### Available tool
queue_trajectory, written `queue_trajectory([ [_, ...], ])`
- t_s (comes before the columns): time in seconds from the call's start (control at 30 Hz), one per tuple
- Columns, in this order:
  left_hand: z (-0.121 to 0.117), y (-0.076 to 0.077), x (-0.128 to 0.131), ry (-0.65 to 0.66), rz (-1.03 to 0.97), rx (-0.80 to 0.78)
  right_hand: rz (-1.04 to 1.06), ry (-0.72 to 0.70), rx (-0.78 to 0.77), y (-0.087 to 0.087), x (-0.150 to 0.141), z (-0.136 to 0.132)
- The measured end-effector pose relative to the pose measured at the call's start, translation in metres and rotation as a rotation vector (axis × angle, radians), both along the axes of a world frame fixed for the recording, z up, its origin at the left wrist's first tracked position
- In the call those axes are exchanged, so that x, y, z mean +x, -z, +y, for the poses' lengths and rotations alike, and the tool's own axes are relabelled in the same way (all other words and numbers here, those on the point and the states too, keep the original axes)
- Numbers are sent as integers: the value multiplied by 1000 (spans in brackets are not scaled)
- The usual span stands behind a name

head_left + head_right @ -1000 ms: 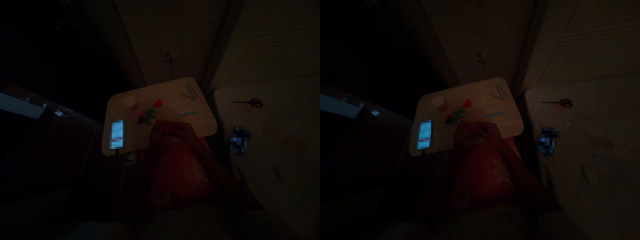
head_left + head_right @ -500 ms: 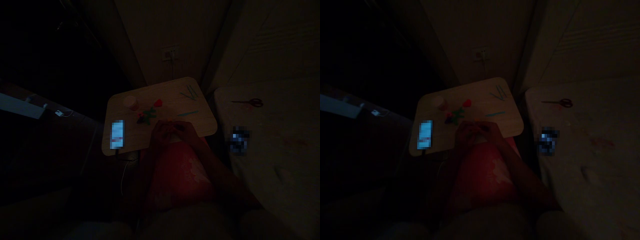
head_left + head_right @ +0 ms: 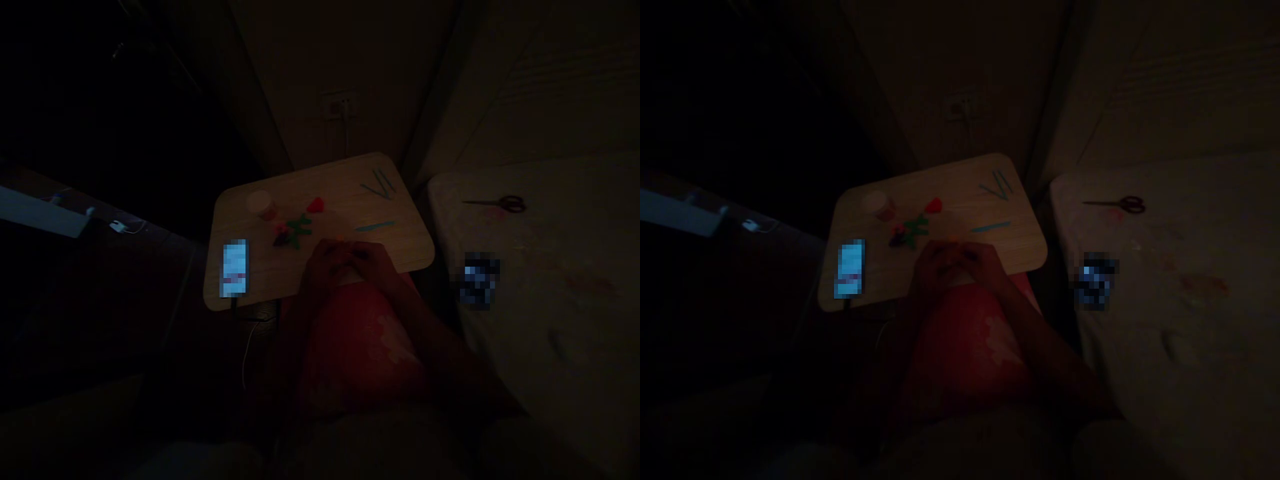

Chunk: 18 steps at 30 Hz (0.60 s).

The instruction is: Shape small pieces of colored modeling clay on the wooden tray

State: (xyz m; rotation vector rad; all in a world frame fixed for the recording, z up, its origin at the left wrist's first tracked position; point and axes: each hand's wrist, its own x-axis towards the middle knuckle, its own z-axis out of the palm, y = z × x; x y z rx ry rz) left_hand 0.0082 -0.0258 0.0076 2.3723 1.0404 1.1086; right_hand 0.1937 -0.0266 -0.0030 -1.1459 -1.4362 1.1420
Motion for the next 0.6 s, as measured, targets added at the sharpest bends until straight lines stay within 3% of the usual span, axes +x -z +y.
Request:
queue_trajectory([
  [0.27, -2, 4, -2, -78, 33, -52, 21, 17, -31, 4, -1, 3],
  [0.6, 0, 2, 1, -110, -33, 41, 142, 27, -84, -3, -2, 3],
])
